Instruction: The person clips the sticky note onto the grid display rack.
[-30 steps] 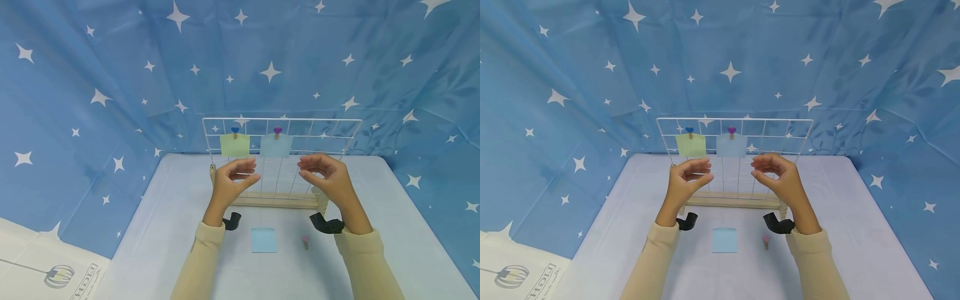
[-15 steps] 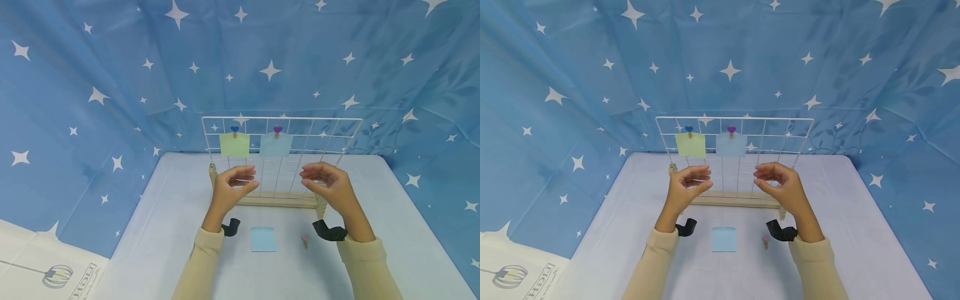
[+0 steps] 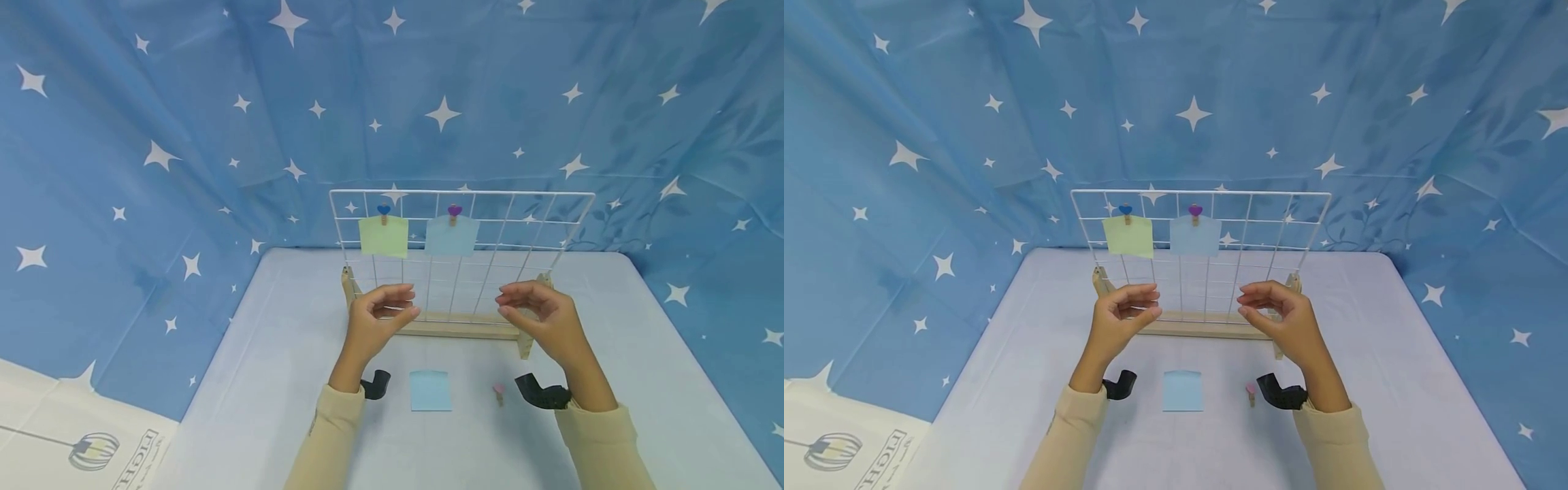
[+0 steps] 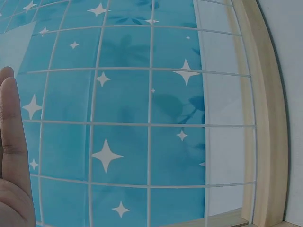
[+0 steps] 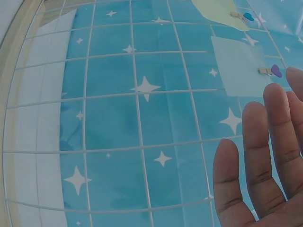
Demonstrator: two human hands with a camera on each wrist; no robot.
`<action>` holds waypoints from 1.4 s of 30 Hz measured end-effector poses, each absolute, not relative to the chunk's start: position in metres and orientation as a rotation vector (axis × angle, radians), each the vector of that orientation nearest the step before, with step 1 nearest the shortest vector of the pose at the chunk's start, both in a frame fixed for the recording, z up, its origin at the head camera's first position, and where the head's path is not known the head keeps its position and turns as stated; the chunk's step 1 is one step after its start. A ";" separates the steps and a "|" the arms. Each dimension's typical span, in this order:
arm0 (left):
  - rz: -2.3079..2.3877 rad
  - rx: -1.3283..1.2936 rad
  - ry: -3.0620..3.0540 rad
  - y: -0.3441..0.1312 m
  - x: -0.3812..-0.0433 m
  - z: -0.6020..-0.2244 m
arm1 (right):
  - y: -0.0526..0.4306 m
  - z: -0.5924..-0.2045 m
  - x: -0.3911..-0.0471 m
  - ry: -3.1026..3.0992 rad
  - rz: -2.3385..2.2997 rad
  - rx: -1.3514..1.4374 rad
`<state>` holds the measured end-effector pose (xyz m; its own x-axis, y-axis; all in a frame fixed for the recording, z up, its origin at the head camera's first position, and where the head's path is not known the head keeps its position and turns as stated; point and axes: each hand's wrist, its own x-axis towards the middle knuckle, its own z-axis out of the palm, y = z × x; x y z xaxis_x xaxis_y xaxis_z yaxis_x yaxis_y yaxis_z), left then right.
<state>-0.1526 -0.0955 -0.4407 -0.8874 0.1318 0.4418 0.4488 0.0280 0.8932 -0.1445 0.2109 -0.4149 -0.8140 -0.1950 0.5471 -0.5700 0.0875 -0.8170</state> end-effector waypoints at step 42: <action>-1.968 -0.454 -2.176 -0.102 -0.130 -0.487 | 0.229 -0.454 -0.122 -2.199 1.673 0.606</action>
<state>-0.1300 -0.1018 -0.4871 -0.9388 0.1086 0.3270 0.3362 0.0816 0.9382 -0.1218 0.2288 -0.4543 -0.8619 -0.1435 0.4863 -0.5069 0.2279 -0.8313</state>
